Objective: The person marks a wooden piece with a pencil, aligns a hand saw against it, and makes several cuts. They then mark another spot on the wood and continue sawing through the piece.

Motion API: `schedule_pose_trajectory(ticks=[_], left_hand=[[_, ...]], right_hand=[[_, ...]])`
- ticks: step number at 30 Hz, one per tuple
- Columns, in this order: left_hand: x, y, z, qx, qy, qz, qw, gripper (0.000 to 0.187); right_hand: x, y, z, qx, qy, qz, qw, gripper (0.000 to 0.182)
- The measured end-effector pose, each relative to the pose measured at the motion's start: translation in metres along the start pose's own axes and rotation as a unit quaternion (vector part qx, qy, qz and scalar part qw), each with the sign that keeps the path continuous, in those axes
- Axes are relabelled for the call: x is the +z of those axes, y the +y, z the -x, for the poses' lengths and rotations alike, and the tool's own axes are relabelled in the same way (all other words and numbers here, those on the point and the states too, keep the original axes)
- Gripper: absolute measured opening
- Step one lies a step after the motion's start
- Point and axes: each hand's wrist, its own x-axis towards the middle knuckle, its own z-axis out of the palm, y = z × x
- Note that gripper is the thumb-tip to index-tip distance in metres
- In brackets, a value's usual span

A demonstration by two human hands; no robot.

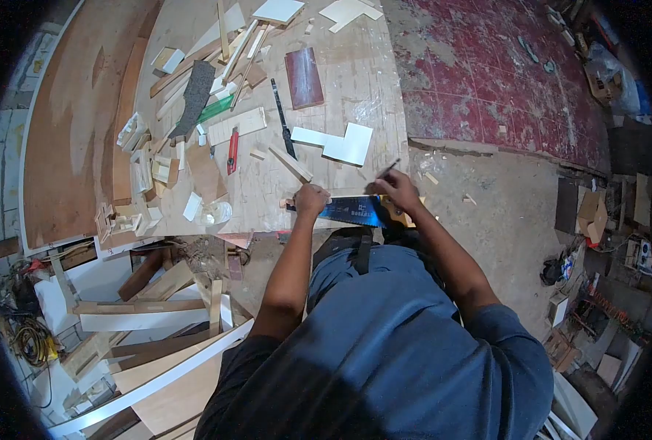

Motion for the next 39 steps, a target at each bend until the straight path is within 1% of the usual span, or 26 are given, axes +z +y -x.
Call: schedule_pose_trajectory(ticks=[1,2,4,5,7,8,9,11,13,16,18,20,21,23,27,29,30,32,35,39], left_hand=[[-0.002,0.001,0.001,0.015,-0.004,-0.001,1.0,0.01],[-0.001,0.0,-0.001,0.013,-0.004,-0.002,1.0,0.01],[0.004,-0.005,-0.005,-0.016,-0.008,0.008,1.0,0.012],[0.004,-0.006,-0.005,-0.018,-0.007,0.008,1.0,0.012],[0.004,-0.005,-0.004,-0.021,-0.008,0.029,0.999,0.015],[0.005,-0.008,-0.005,-0.023,-0.007,0.028,0.999,0.015],[0.007,-0.009,-0.007,-0.016,-0.007,0.017,1.0,0.015],[0.009,-0.011,-0.009,-0.009,-0.006,0.006,1.0,0.015],[0.01,-0.011,-0.009,-0.007,-0.002,0.001,1.0,0.013],[0.011,-0.012,-0.009,0.007,0.004,-0.026,1.0,0.013],[0.006,-0.006,-0.007,-0.01,-0.002,-0.011,1.0,0.012],[0.003,-0.002,-0.004,-0.026,-0.008,0.002,1.0,0.015],[0.002,-0.001,-0.004,-0.027,-0.009,-0.004,1.0,0.015],[0.004,-0.004,-0.005,-0.029,-0.011,-0.01,0.999,0.015],[0.009,-0.011,-0.01,-0.019,-0.003,-0.003,1.0,0.015],[0.008,-0.009,-0.009,-0.01,-0.001,-0.006,1.0,0.015],[0.007,-0.006,-0.007,-0.019,0.0,-0.012,1.0,0.011],[0.004,-0.002,-0.004,-0.027,0.001,-0.018,0.999,0.015],[0.003,0.0,-0.002,-0.033,0.001,-0.018,0.999,0.014],[0.004,-0.004,-0.004,-0.017,0.011,-0.005,1.0,0.012]], right_hand=[[0.009,-0.004,-0.007,0.007,-0.046,-0.032,0.998,0.016],[0.02,-0.009,-0.012,0.008,-0.047,-0.032,0.998,0.016],[0.037,-0.019,-0.023,-0.012,-0.111,-0.099,0.989,0.013],[0.044,-0.011,-0.032,-0.012,-0.112,-0.1,0.989,0.013],[0.062,0.017,-0.051,-0.014,-0.149,-0.078,0.986,0.011],[0.06,-0.002,-0.046,-0.003,-0.176,-0.092,0.98,0.006],[0.063,0.003,-0.048,-0.002,-0.178,-0.092,0.98,0.006],[0.07,0.005,-0.054,-0.013,-0.223,-0.142,0.964,0.008],[0.073,0.015,-0.057,-0.015,-0.218,-0.126,0.968,0.008],[0.071,0.01,-0.056,-0.013,-0.218,-0.084,0.972,0.008],[0.07,0.009,-0.056,-0.008,-0.224,-0.059,0.973,0.008],[0.071,0.01,-0.058,-0.006,-0.216,0.039,0.976,0.007],[0.073,0.019,-0.06,-0.007,-0.216,0.039,0.976,0.007],[0.078,0.026,-0.062,-0.019,-0.212,-0.025,0.977,0.007],[0.076,0.022,-0.06,-0.011,-0.221,-0.023,0.975,0.008],[0.076,0.017,-0.059,-0.047,-0.229,-0.051,0.971,0.009],[0.076,0.012,-0.058,-0.047,-0.228,-0.051,0.971,0.009],[0.074,0.009,-0.054,-0.052,-0.198,0.018,0.979,0.015],[0.076,0.011,-0.055,-0.066,-0.199,-0.021,0.977,0.013],[0.076,0.014,-0.055,-0.061,-0.205,-0.03,0.977,0.012]])
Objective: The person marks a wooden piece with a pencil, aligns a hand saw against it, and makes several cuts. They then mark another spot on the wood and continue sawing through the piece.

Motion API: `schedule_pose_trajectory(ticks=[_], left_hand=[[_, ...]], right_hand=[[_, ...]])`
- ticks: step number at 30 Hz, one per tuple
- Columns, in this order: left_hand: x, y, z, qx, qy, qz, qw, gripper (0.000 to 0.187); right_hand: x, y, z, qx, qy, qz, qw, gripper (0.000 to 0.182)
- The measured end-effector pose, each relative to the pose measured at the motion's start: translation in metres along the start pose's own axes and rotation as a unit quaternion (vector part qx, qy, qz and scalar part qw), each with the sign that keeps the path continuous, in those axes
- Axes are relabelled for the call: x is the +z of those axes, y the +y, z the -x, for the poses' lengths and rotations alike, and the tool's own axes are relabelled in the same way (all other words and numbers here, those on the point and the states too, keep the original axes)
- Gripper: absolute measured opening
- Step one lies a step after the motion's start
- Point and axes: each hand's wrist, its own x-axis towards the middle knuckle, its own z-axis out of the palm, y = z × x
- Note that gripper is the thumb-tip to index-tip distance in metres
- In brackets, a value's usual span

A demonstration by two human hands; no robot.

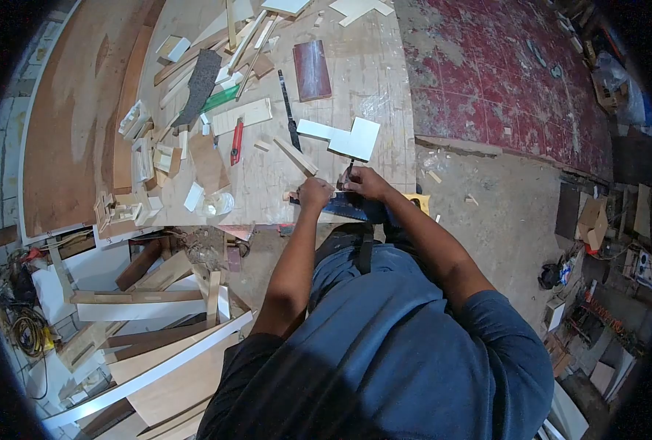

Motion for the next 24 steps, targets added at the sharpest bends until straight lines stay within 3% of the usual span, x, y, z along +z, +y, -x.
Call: schedule_pose_trajectory(ticks=[6,11,24], left_hand=[[-0.003,0.006,0.002,-0.005,-0.009,-0.009,1.0,0.012],[-0.001,0.001,-0.001,0.011,-0.009,-0.01,1.0,0.014],[-0.006,0.01,0.002,-0.024,-0.024,-0.029,0.999,0.011]], right_hand=[[0.001,-0.005,0.001,-0.024,-0.005,-0.01,1.0,0.012],[-0.003,-0.025,0.007,-0.047,-0.01,0.106,0.993,0.017],[-0.002,-0.018,0.003,-0.06,0.008,0.132,0.989,0.019]])
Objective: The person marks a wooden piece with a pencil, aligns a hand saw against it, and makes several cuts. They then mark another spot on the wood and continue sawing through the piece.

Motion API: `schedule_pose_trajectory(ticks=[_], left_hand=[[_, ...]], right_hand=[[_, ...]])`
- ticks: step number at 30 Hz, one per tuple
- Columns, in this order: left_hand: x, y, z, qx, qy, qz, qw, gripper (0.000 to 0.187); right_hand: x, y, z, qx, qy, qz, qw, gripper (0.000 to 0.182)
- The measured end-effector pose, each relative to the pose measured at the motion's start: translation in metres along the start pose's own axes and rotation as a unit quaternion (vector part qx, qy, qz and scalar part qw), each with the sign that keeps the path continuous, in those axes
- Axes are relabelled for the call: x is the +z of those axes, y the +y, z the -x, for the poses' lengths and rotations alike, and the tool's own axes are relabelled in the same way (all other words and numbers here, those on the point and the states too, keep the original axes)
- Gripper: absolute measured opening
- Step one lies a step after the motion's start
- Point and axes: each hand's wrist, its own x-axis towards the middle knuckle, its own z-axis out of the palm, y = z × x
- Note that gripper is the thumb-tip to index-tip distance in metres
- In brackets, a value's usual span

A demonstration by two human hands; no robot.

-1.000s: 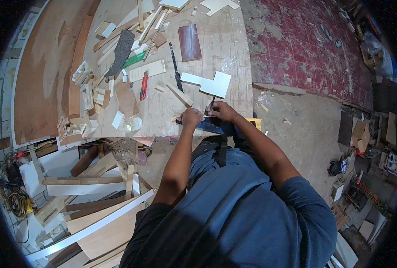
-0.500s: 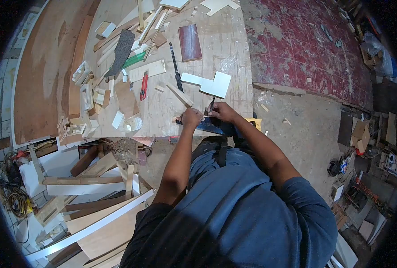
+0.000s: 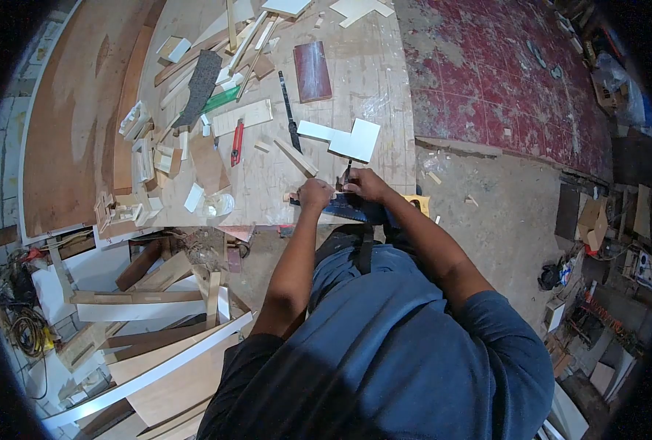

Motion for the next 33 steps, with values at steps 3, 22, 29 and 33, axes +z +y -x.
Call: schedule_pose_trajectory(ticks=[3,22,29,33], left_hand=[[0.001,-0.002,-0.001,-0.001,0.001,0.008,1.0,0.012],[0.003,-0.003,-0.002,0.01,0.008,0.011,1.0,0.015],[0.002,-0.005,-0.003,0.013,-0.002,0.016,1.0,0.012],[0.009,-0.012,-0.009,0.016,0.004,0.025,1.0,0.012]], right_hand=[[0.0,0.0,0.001,-0.003,0.011,0.029,1.0,0.017],[0.004,0.007,0.002,0.069,-0.016,-0.148,0.986,0.011],[0.005,0.014,-0.001,0.047,-0.017,-0.111,0.993,0.012],[0.003,0.007,-0.002,0.031,-0.024,-0.095,0.995,0.013]])
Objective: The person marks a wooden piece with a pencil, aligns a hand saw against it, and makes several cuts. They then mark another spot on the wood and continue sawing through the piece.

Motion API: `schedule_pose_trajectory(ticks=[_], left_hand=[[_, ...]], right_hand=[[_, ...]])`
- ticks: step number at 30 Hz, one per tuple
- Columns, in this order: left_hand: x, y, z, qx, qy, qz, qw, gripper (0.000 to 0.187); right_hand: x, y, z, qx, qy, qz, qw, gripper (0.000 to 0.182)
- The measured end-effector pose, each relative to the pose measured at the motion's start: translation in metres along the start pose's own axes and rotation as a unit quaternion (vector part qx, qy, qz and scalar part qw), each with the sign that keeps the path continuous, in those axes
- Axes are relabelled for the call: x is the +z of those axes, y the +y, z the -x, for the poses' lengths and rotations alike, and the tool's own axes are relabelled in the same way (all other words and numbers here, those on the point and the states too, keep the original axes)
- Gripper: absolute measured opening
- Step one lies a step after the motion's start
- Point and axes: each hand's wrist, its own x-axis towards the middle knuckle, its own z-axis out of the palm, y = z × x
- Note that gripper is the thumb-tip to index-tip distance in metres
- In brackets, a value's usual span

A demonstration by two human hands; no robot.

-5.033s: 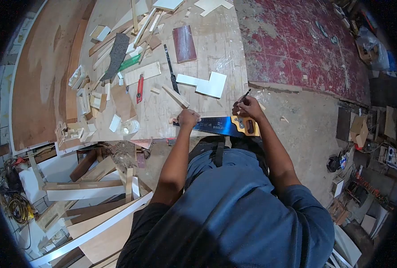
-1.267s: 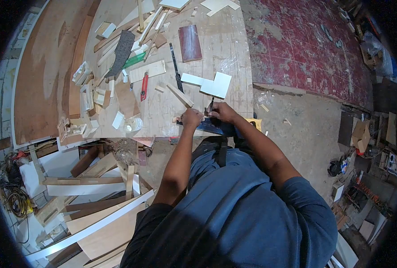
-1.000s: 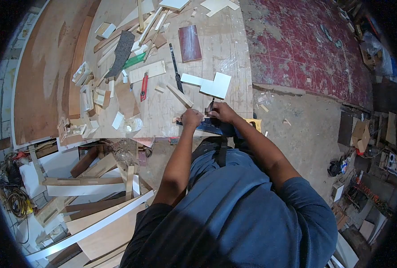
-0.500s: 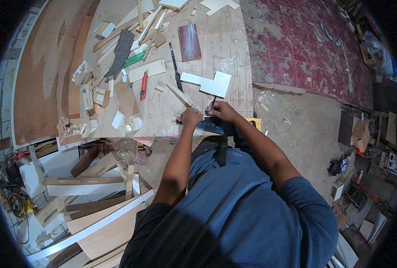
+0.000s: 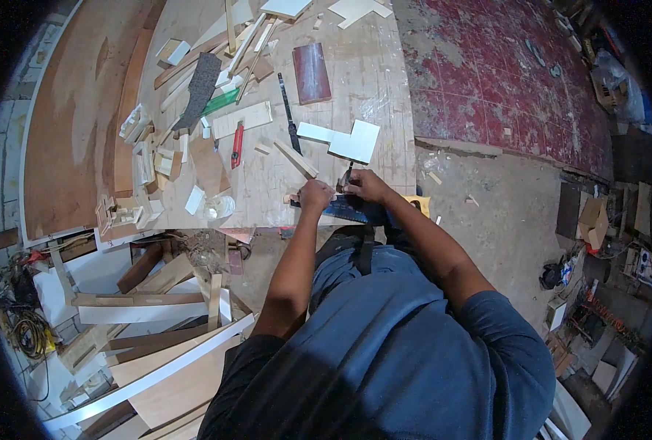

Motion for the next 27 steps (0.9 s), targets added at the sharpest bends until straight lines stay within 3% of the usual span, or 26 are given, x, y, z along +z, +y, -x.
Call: schedule_pose_trajectory(ticks=[3,9,13,17,20,22,24,25,27], left_hand=[[0.002,-0.002,-0.001,0.01,0.008,-0.016,1.0,0.011],[0.001,-0.001,0.003,0.007,0.009,0.003,1.0,0.011],[-0.006,0.005,0.008,0.015,-0.012,0.02,1.0,0.012],[-0.002,0.003,0.007,0.022,0.015,0.008,1.0,0.014],[-0.007,0.006,0.008,0.046,0.011,0.005,0.999,0.016],[-0.009,0.008,0.009,0.032,-0.002,0.0,0.999,0.018],[0.0,0.001,-0.001,0.041,0.012,-0.026,0.999,0.019],[0.002,-0.001,-0.005,0.04,0.025,-0.053,0.997,0.02],[-0.002,-0.002,-0.005,0.045,0.004,-0.044,0.998,0.022]], right_hand=[[0.0,-0.004,0.003,-0.008,0.014,0.057,0.998,0.012],[-0.008,-0.024,0.02,0.073,0.089,-0.089,0.989,0.017],[-0.039,-0.027,0.059,0.042,0.252,0.063,0.965,0.02],[-0.081,-0.014,0.127,0.063,0.425,0.084,0.899,0.014],[-0.097,0.003,0.175,0.055,0.482,0.167,0.858,0.016],[-0.097,0.043,0.201,0.179,0.479,0.318,0.798,0.021],[-0.089,0.092,0.212,0.248,0.476,0.13,0.834,0.028],[-0.073,0.07,0.206,0.295,0.497,0.003,0.816,0.035],[-0.058,0.067,0.202,0.309,0.468,-0.076,0.824,0.041]])
